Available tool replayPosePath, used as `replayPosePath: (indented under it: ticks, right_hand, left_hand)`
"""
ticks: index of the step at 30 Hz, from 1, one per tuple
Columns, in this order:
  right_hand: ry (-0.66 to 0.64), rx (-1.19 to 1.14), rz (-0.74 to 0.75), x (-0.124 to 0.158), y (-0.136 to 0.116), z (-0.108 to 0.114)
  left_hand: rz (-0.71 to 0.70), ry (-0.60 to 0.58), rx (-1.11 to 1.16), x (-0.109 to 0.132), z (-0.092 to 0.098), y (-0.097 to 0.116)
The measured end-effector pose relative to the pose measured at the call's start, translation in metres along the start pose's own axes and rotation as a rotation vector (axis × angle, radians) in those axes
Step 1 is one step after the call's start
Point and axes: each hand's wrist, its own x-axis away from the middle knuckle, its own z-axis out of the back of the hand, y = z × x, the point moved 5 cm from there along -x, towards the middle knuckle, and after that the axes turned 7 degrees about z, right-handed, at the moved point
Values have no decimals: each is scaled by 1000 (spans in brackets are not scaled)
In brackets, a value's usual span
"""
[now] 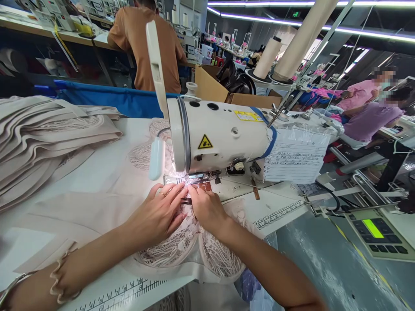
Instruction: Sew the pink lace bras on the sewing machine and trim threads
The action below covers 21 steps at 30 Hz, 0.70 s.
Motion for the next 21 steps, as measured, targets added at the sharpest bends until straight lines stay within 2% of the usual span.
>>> replayPosePath:
  ticks: [3, 6, 10, 14, 18, 21]
  right_hand:
    - [-38, -15, -60, -2, 3, 2]
    - [-34, -65, -129, 0, 10, 5]
    - [90, -197, 1, 6, 14, 12]
    - [114, -233, 106, 7, 14, 12]
    - [101, -191, 94, 1, 13, 10]
    - [104, -164, 80, -6, 14, 9]
  left_hand:
    - [-18, 9, -7, -1, 0, -1]
    - [-135, 16, -55, 1, -3, 7]
    - [-217, -60, -38, 7, -11, 12]
    - [-201, -123, 99, 4, -8, 2]
    - [-189, -87, 255, -3, 4, -15]
    - [-185, -100, 311, -7, 5, -25]
